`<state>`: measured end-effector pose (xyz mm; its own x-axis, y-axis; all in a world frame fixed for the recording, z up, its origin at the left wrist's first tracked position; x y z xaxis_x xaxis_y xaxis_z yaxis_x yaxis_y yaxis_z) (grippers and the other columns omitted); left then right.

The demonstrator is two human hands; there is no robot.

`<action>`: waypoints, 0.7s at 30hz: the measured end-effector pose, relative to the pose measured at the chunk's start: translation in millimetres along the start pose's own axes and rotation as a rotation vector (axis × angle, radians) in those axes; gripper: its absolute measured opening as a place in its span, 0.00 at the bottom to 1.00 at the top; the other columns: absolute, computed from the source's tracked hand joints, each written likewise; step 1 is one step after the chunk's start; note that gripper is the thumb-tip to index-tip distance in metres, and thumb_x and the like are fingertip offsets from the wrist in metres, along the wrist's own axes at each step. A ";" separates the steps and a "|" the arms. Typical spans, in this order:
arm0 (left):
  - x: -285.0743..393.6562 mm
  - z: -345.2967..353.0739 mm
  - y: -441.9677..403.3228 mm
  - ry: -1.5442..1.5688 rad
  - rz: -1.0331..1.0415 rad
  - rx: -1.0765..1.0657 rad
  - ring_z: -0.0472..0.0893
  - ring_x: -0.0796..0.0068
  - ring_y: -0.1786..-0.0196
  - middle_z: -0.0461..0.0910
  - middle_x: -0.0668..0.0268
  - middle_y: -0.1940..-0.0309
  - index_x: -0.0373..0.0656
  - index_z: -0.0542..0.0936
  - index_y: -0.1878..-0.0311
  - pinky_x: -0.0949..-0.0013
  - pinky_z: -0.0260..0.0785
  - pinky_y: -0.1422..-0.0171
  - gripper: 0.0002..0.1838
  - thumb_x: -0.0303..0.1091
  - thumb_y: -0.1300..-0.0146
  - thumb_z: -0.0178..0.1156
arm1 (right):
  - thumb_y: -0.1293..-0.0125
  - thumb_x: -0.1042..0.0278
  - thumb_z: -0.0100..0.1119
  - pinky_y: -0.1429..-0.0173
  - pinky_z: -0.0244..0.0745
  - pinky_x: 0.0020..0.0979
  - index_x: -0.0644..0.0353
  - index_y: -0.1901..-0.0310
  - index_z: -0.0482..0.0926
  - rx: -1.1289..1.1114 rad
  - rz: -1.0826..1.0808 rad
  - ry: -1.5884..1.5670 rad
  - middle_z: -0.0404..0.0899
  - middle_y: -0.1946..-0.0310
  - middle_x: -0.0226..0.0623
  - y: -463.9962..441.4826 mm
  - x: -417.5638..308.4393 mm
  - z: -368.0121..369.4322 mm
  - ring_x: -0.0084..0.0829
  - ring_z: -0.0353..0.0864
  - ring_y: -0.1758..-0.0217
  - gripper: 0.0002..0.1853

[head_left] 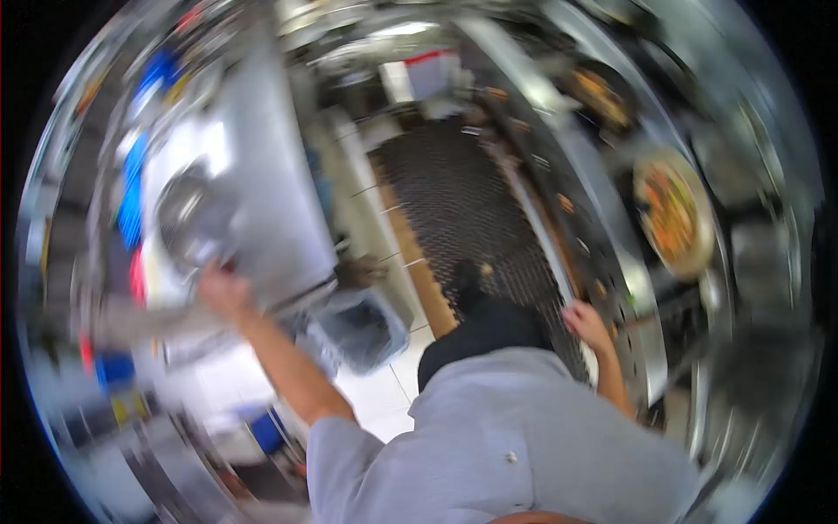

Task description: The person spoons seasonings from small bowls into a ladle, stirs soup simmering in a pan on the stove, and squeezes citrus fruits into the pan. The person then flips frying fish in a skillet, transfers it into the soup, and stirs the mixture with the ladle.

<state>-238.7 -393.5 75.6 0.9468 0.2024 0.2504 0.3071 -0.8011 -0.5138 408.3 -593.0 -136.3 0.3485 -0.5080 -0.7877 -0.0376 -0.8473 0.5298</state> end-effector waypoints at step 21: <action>157.4 251.5 -70.8 1.190 -0.597 -0.345 0.77 0.67 0.63 0.74 0.55 0.60 0.35 0.68 0.58 0.70 0.74 0.58 0.11 0.34 0.33 0.53 | 0.44 0.70 0.58 0.54 0.74 0.46 0.59 0.51 0.67 1.360 0.232 0.659 0.69 0.56 0.51 -237.8 -174.1 -249.4 0.51 0.75 0.55 0.19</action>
<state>-87.1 -163.2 -55.0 -0.0263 0.1018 0.9945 0.4294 -0.8972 0.1033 590.1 -264.3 -46.7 0.5414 -0.7993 -0.2606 -0.8242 -0.4435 -0.3521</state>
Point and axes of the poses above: each hand's wrist, its own y-axis away from the middle knuckle, its own z-axis out of the palm, x = y × z, the point moved 9 cm from there along -y, towards the middle knuckle
